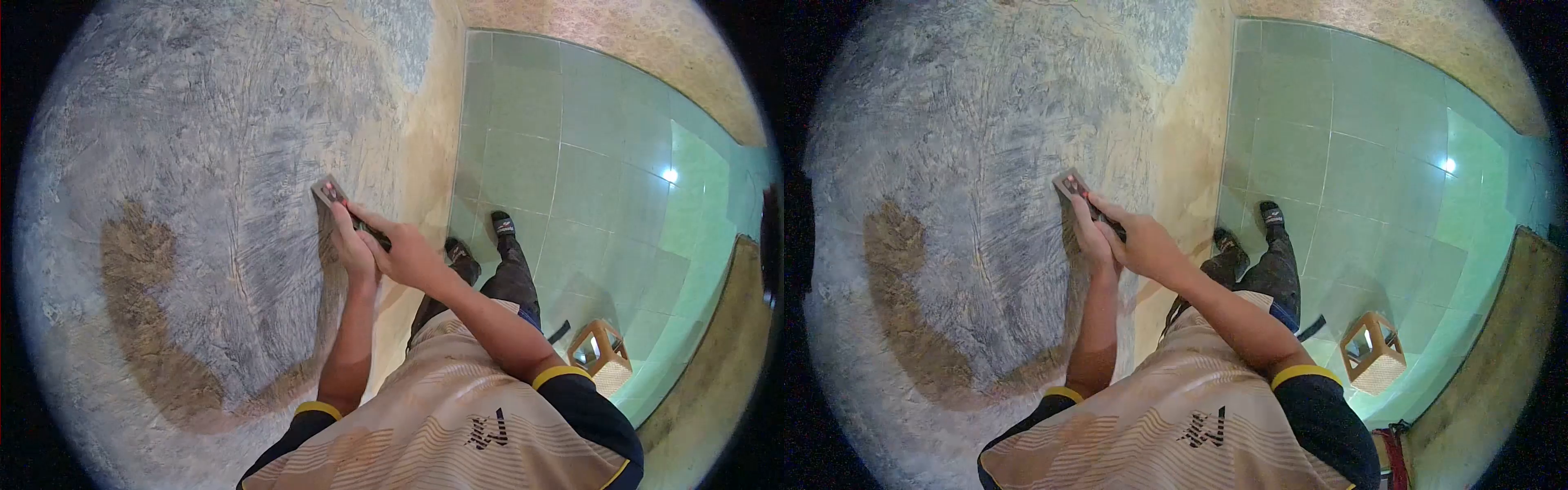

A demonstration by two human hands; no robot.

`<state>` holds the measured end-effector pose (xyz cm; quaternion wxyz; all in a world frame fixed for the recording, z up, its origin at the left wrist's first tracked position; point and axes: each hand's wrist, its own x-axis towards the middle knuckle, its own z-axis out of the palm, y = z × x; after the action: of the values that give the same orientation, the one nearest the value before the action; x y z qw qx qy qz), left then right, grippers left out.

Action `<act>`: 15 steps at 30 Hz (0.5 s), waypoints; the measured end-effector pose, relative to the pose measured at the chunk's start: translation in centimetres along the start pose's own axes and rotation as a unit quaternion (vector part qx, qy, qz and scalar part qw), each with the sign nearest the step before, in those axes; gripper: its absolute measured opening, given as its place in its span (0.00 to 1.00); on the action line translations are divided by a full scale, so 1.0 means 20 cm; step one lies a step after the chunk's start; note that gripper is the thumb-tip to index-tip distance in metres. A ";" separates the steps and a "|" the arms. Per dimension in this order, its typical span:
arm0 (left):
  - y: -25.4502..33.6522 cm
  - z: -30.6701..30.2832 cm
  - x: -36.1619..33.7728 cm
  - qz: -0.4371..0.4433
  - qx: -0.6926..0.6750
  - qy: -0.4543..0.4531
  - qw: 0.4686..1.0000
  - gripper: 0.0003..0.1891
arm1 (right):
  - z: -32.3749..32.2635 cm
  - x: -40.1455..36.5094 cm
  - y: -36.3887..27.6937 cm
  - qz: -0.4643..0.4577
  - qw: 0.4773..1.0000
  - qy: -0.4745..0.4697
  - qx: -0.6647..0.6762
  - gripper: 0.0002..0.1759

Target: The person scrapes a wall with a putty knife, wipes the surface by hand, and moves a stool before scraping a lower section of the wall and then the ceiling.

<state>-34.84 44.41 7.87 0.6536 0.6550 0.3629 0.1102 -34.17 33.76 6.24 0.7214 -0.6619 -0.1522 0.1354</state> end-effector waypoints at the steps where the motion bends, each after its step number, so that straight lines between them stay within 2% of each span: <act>1: 0.04 0.06 0.01 0.035 -0.006 0.006 0.999 0.26 | 0.00 0.02 0.01 0.012 1.000 0.007 0.009 0.26; 4: 0.01 0.09 0.01 0.052 0.009 0.019 0.998 0.27 | -0.04 0.03 -0.01 0.011 0.999 0.001 0.051 0.27; 5: 0.03 0.06 -0.04 -0.004 0.021 -0.003 1.000 0.26 | -0.06 0.01 -0.02 0.010 1.000 -0.002 0.026 0.27; 6: 0.03 0.08 -0.06 -0.001 0.018 -0.005 1.000 0.26 | -0.05 0.00 -0.03 0.006 1.000 -0.001 0.023 0.27; 8: 0.03 0.11 -0.05 0.011 -0.034 0.051 0.998 0.27 | -0.04 0.01 -0.01 0.015 1.000 -0.016 0.008 0.27; 10: 0.05 0.10 0.00 0.045 -0.005 0.020 0.999 0.28 | -0.06 0.08 0.00 0.016 1.000 -0.015 0.016 0.28; 12: 0.01 0.07 0.03 -0.018 0.063 0.017 0.998 0.28 | -0.06 0.08 0.01 0.036 0.999 -0.017 0.034 0.28; 13: 0.01 0.10 0.01 0.018 0.036 0.016 0.999 0.29 | -0.07 0.07 0.01 0.049 0.999 -0.017 0.009 0.28; 14: -0.02 0.09 0.01 0.020 0.035 0.015 0.999 0.29 | -0.07 0.05 0.01 0.047 0.999 -0.017 0.008 0.28; 15: -0.08 0.05 0.00 0.014 0.022 0.033 0.999 0.29 | -0.07 0.01 0.01 0.008 1.000 -0.008 0.002 0.29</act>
<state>-34.84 43.48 6.31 0.6250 0.6701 0.3777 0.1330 -33.43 32.65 5.99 0.7201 -0.6608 -0.1526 0.1466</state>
